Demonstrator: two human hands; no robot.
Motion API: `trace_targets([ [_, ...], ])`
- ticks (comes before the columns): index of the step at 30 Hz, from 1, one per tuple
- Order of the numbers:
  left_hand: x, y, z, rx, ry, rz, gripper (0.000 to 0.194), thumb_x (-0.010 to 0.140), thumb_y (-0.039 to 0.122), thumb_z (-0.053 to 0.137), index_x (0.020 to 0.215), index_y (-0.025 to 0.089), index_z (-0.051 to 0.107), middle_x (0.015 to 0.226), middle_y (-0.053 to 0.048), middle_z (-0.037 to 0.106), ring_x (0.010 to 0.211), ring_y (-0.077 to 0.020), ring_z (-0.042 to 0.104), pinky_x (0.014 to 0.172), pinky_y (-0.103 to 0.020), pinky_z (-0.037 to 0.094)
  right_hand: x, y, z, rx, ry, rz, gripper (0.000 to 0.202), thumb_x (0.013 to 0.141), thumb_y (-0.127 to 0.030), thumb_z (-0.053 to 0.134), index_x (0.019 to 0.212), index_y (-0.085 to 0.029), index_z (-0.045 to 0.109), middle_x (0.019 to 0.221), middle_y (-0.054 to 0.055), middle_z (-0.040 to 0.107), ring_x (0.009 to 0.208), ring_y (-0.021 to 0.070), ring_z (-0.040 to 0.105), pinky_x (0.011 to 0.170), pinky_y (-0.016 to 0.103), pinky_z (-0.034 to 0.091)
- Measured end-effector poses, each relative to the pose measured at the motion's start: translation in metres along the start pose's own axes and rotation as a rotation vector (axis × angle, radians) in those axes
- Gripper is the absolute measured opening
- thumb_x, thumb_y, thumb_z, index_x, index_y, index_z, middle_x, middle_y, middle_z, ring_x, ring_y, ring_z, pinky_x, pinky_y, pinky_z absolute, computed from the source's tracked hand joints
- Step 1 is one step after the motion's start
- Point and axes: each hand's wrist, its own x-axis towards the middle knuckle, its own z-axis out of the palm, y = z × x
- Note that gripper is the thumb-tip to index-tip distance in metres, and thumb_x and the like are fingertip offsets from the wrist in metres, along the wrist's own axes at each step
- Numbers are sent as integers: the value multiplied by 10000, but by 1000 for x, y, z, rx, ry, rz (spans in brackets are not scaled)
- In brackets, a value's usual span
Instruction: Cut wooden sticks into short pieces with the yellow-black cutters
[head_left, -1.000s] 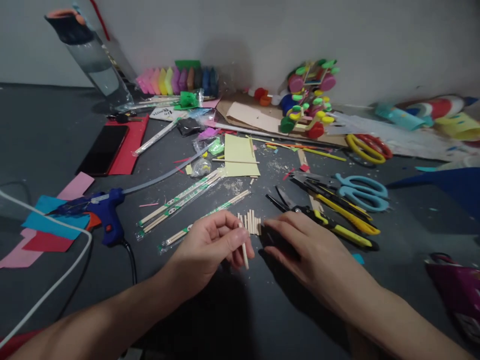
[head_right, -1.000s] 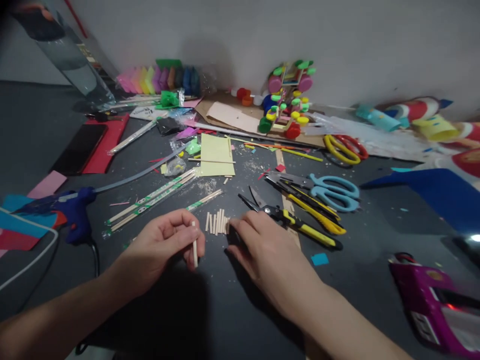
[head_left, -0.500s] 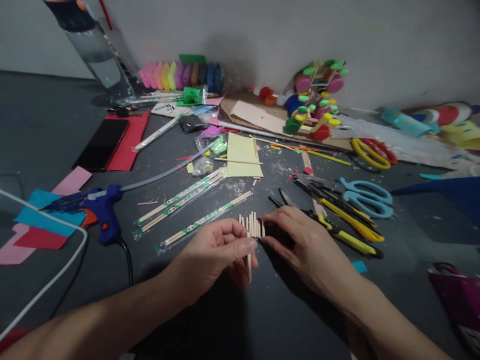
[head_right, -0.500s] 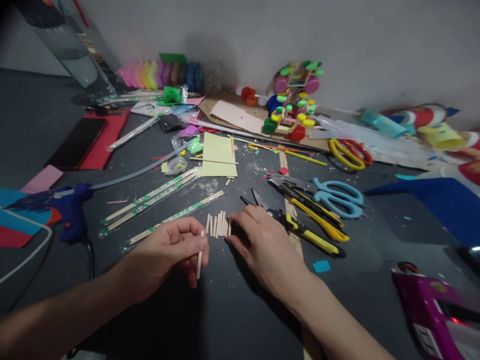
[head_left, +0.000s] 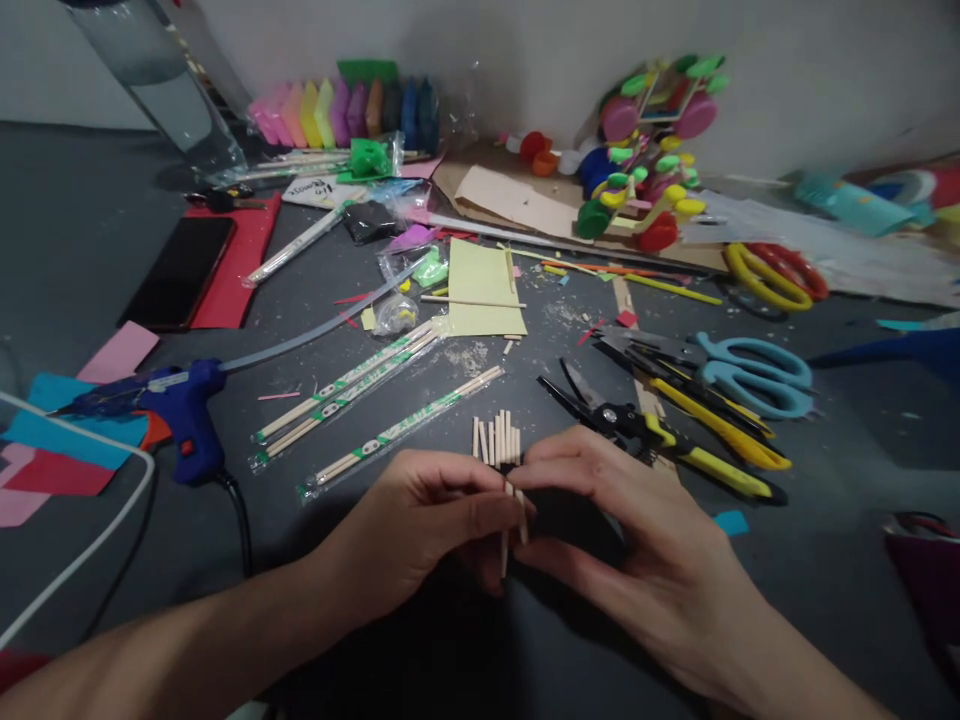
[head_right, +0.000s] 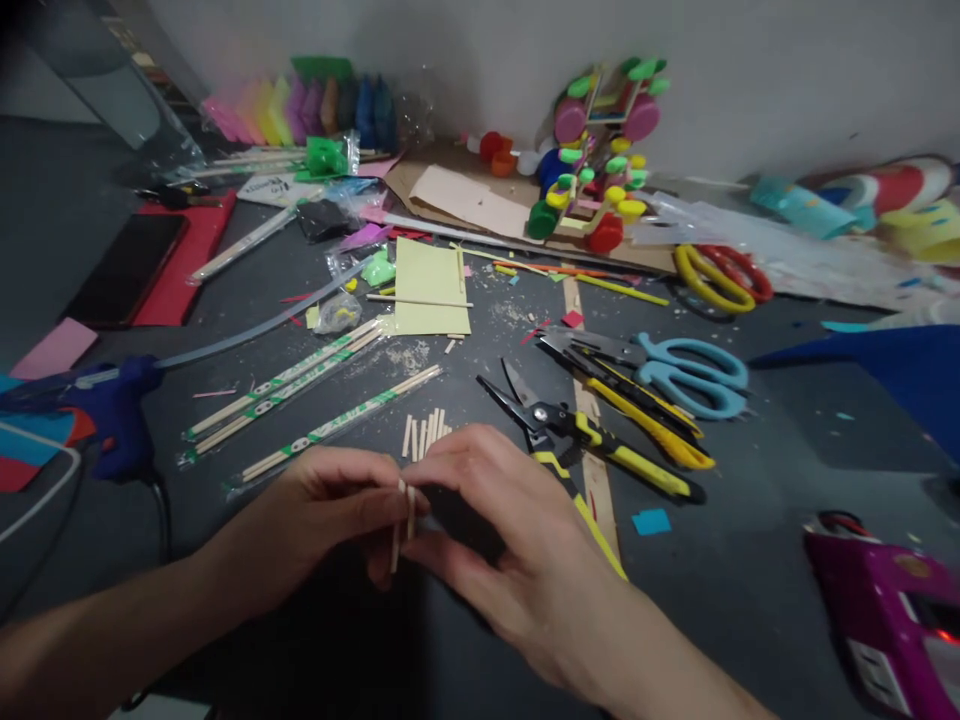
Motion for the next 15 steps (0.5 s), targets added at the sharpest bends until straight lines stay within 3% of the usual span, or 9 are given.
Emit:
trace_targets([
  [6, -2, -3, -1, 112, 8, 61, 393, 737, 502, 785, 626, 140, 681, 643, 25, 547, 426, -52, 469, 403, -193, 407, -3, 3, 4, 74, -40, 10, 311, 915, -214, 669, 1197, -300, 571, 1034, 14, 645, 950, 168, 627, 786, 279, 526],
  [15, -3, 0, -3, 105, 9, 30, 358, 742, 473, 787, 637, 147, 683, 526, 28, 548, 414, -66, 462, 417, -196, 386, -5, 4, 2, -16, -32, -42, 335, 920, -215, 666, 1226, -331, 592, 1052, -10, 630, 916, 130, 630, 754, 237, 513],
])
